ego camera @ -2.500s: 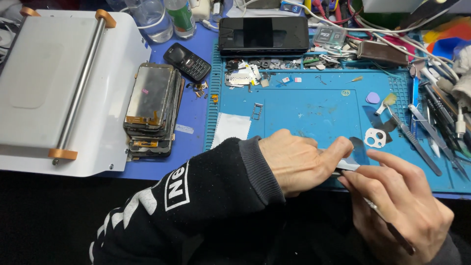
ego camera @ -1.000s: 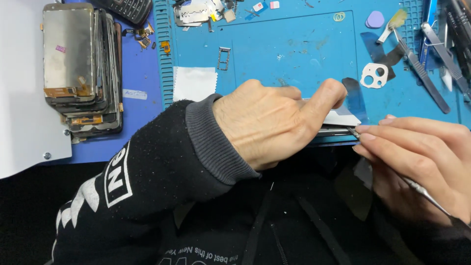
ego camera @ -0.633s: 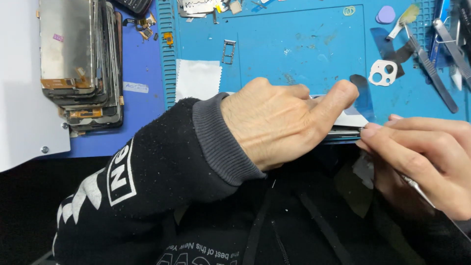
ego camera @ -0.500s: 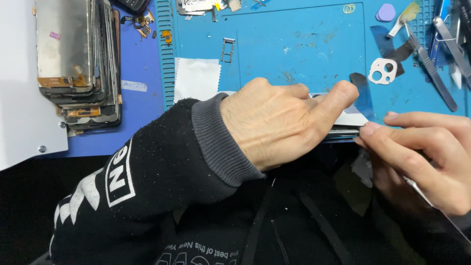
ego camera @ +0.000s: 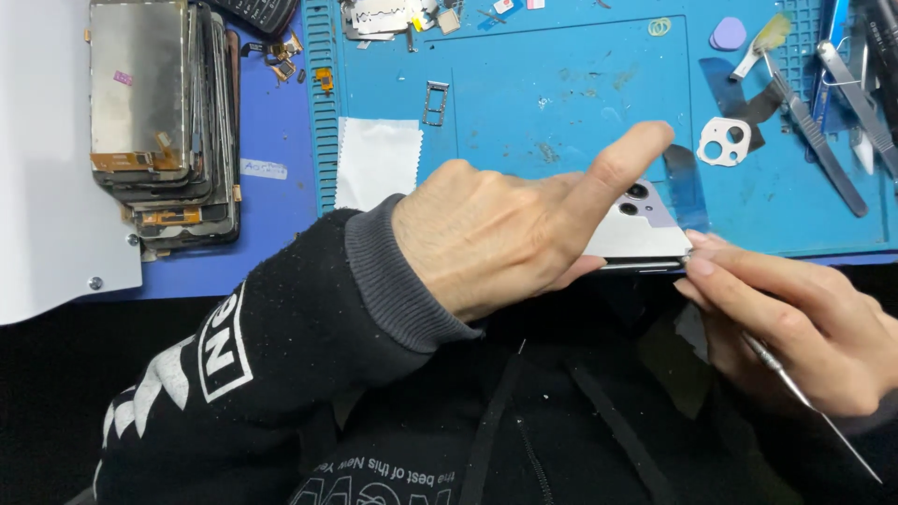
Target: Removing the back panel of a smartphone using prying tools on a repair workbench.
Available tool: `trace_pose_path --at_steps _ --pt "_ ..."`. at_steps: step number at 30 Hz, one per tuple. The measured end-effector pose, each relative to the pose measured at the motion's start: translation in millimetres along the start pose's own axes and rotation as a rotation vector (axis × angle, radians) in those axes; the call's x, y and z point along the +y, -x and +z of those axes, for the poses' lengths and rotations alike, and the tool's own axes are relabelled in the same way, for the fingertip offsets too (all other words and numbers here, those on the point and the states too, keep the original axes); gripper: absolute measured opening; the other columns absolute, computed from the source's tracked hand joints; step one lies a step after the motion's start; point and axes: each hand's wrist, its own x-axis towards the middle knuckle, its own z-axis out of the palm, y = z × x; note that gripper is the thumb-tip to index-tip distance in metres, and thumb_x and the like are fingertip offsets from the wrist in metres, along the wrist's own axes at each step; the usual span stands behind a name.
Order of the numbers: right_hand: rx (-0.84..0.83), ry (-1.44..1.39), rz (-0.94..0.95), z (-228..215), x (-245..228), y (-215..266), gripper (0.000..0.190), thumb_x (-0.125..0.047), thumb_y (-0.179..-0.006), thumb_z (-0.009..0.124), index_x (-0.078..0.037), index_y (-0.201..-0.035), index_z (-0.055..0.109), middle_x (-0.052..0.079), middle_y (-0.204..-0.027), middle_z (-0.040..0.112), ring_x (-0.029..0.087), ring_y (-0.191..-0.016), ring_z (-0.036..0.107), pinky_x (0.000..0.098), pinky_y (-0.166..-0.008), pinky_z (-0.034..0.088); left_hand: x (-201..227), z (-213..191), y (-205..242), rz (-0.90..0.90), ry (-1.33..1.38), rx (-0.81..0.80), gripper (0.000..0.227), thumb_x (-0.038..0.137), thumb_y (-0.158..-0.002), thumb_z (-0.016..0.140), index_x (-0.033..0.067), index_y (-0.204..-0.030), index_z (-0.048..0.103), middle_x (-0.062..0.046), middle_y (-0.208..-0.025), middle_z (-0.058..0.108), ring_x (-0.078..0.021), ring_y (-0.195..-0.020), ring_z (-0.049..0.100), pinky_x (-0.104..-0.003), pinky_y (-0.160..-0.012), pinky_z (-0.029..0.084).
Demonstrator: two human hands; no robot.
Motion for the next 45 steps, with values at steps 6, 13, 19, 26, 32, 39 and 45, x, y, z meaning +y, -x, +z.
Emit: trace_pose_path --at_steps 6,13,19,26,32,39,45 --pt "-0.196 -0.05 -0.038 -11 -1 1 0.043 0.017 -0.078 0.071 0.011 -0.12 0.064 0.03 -0.122 0.067 0.034 -0.101 0.074 0.0361 -0.084 0.062 -11 18 7 0.041 -0.194 0.022 0.069 0.051 -0.101 0.056 0.0039 -0.147 0.033 -0.017 -0.099 0.073 -0.0319 -0.093 0.075 -0.054 -0.08 0.058" --pt "-0.107 -0.047 0.069 -5 -16 0 0.039 0.015 -0.082 0.075 0.009 -0.119 0.065 0.028 -0.121 0.067 0.035 -0.104 0.073 0.0386 -0.087 0.062 0 6 1 -0.04 -0.084 -0.171 0.064 0.042 -0.106 0.052 -0.0021 -0.149 0.035 -0.017 -0.098 0.071 -0.0329 -0.087 0.072 -0.044 -0.071 0.06" --pt "-0.071 -0.052 0.021 0 -14 5 0.039 0.012 -0.08 0.079 0.009 -0.117 0.065 0.028 -0.116 0.068 0.039 -0.103 0.074 0.0408 -0.084 0.064 1 14 10 0.025 -0.211 -0.023 0.066 0.047 -0.101 0.058 0.0032 -0.147 0.039 -0.015 -0.101 0.071 -0.0318 -0.099 0.072 -0.075 -0.109 0.037" --pt "-0.005 -0.123 0.076 2 -20 14 0.032 0.008 -0.082 0.079 0.007 -0.106 0.057 0.026 -0.111 0.068 0.04 -0.103 0.074 0.043 -0.083 0.064 1 17 11 0.011 -0.259 -0.034 0.072 0.054 -0.096 0.061 0.0057 -0.146 0.044 -0.017 -0.115 0.069 -0.0326 -0.1 0.069 -0.076 -0.103 0.04" --pt "-0.076 -0.075 -0.289 7 5 46 0.028 0.001 -0.088 0.076 0.008 -0.106 0.056 0.028 -0.109 0.067 0.048 -0.106 0.071 0.0564 -0.088 0.057 8 16 18 -0.071 -0.341 -0.039 0.075 0.063 -0.088 0.065 0.0079 -0.137 0.052 -0.026 -0.12 0.065 -0.0403 -0.099 0.066 -0.049 -0.07 0.057" --pt "-0.184 -0.308 -0.191 -11 11 66 0.027 -0.008 -0.09 0.064 0.006 -0.108 0.05 0.033 -0.114 0.064 0.054 -0.109 0.069 0.0625 -0.093 0.056 3 19 27 0.017 -0.541 0.03 0.086 0.076 -0.093 0.054 0.0002 -0.132 0.058 -0.015 -0.107 0.06 -0.0274 -0.092 0.058 -0.039 -0.07 0.049" --pt "0.107 -0.337 0.123 13 33 76 0.034 0.012 -0.09 0.055 0.005 -0.115 0.033 0.037 -0.111 0.059 0.053 -0.105 0.069 0.0602 -0.094 0.061 0 14 23 -0.033 -0.455 0.023 0.094 0.077 -0.09 0.056 -0.008 -0.131 0.057 -0.014 -0.115 0.057 -0.0279 -0.098 0.053 -0.039 -0.079 0.045"
